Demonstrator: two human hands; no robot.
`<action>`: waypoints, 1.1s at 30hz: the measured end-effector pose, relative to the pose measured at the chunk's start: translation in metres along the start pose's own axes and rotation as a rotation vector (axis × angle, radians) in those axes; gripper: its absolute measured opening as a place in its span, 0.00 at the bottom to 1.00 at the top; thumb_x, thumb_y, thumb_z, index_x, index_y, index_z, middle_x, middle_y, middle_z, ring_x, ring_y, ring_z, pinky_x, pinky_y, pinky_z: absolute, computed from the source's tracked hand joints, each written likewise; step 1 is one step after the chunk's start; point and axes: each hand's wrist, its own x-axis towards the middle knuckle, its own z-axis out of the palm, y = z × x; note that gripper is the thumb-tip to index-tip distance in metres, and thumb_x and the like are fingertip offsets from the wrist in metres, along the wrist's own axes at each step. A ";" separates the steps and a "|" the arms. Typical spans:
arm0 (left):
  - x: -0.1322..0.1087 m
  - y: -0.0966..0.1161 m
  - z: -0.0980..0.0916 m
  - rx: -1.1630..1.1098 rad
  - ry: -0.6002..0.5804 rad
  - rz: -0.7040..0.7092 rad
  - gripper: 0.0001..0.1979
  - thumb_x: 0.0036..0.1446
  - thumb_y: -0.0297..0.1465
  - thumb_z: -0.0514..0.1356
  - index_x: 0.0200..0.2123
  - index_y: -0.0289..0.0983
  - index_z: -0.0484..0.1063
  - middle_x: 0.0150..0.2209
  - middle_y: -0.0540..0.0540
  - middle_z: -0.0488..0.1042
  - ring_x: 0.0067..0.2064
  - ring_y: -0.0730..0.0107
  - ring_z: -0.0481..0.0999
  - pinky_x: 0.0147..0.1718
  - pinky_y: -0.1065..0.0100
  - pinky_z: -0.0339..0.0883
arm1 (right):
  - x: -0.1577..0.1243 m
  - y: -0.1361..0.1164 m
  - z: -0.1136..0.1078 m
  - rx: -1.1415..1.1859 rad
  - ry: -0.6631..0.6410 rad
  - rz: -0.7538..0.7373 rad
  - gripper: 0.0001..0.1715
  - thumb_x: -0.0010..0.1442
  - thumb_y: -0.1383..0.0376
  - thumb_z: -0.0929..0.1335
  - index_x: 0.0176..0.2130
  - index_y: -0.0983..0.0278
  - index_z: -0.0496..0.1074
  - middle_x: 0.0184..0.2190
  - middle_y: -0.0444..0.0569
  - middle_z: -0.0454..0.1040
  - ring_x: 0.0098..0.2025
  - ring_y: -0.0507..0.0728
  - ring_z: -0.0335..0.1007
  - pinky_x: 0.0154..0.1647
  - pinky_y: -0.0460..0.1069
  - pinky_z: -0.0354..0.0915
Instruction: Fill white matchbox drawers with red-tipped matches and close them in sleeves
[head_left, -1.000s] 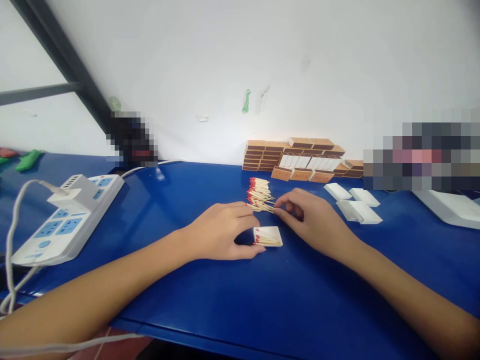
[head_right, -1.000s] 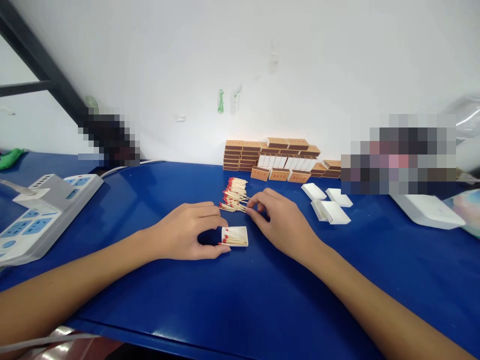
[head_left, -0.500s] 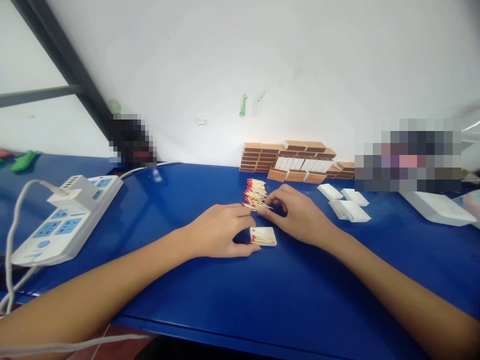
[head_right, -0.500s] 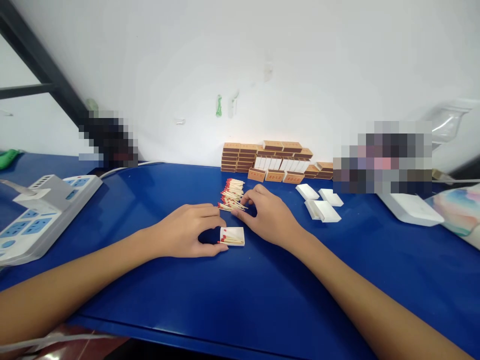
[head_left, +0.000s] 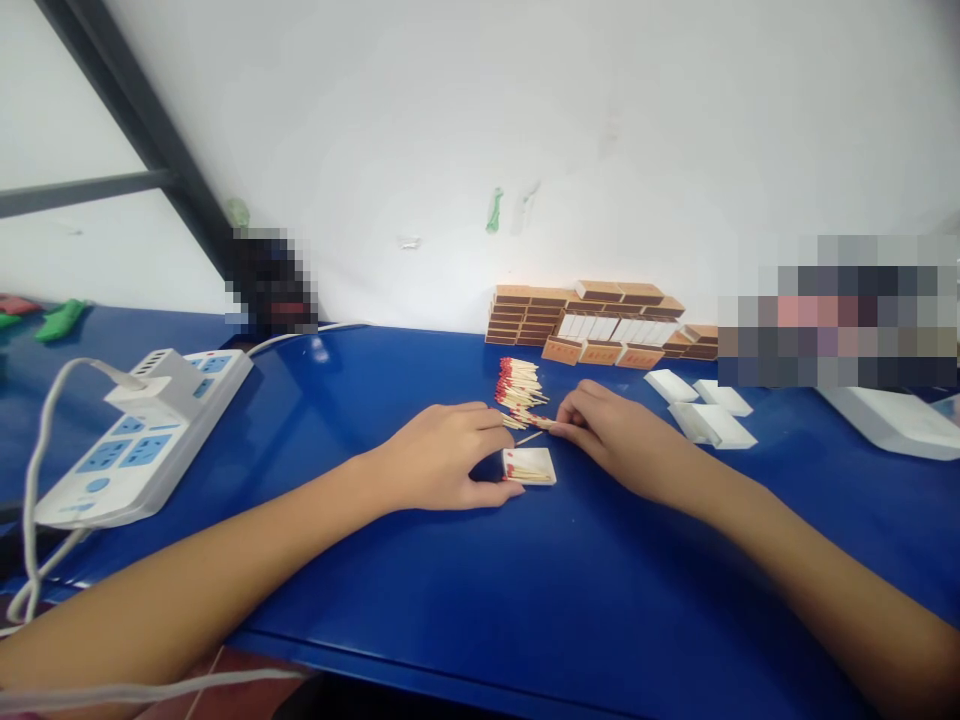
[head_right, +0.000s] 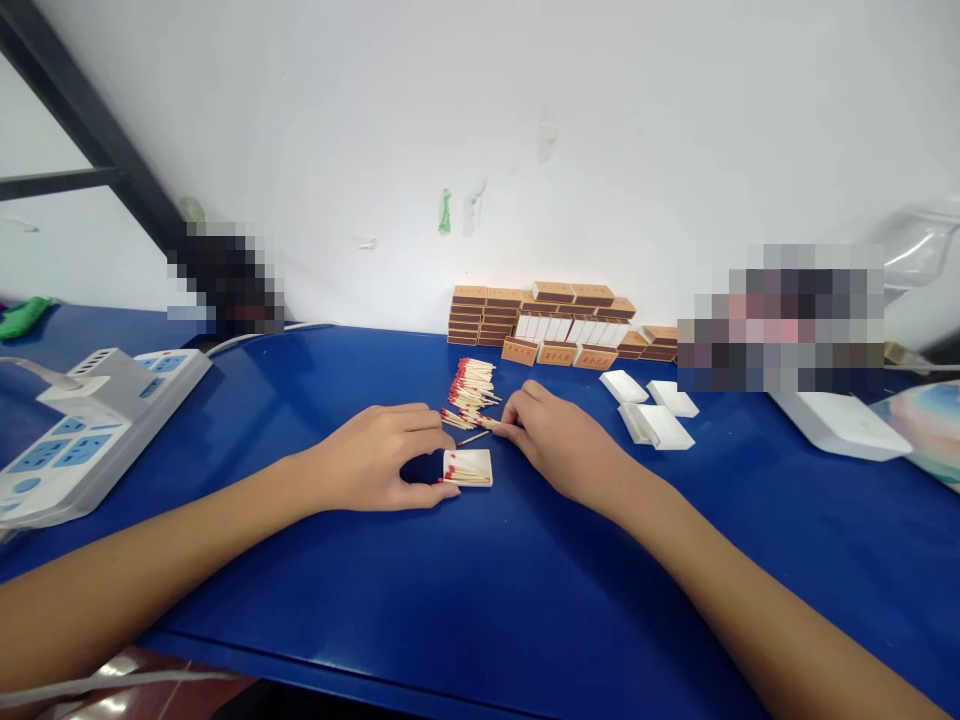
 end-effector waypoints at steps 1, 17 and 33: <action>0.000 -0.001 0.000 0.004 0.006 -0.004 0.18 0.65 0.46 0.63 0.44 0.36 0.78 0.39 0.46 0.79 0.41 0.63 0.78 0.36 0.63 0.69 | -0.001 0.002 -0.001 -0.002 -0.001 -0.004 0.18 0.74 0.52 0.63 0.37 0.60 0.70 0.39 0.50 0.72 0.31 0.56 0.70 0.34 0.53 0.65; 0.002 -0.003 -0.002 0.023 0.040 -0.101 0.17 0.64 0.45 0.64 0.46 0.37 0.80 0.37 0.47 0.79 0.40 0.63 0.77 0.35 0.63 0.67 | -0.011 -0.005 -0.025 0.099 0.032 -0.037 0.18 0.74 0.50 0.61 0.39 0.59 0.68 0.38 0.50 0.73 0.36 0.58 0.68 0.36 0.53 0.64; 0.002 -0.001 0.000 0.000 0.032 -0.021 0.17 0.65 0.45 0.64 0.42 0.36 0.79 0.38 0.47 0.79 0.40 0.64 0.77 0.36 0.63 0.67 | -0.018 -0.038 -0.011 0.075 -0.170 -0.100 0.12 0.75 0.56 0.63 0.44 0.60 0.70 0.44 0.50 0.73 0.37 0.58 0.73 0.38 0.55 0.67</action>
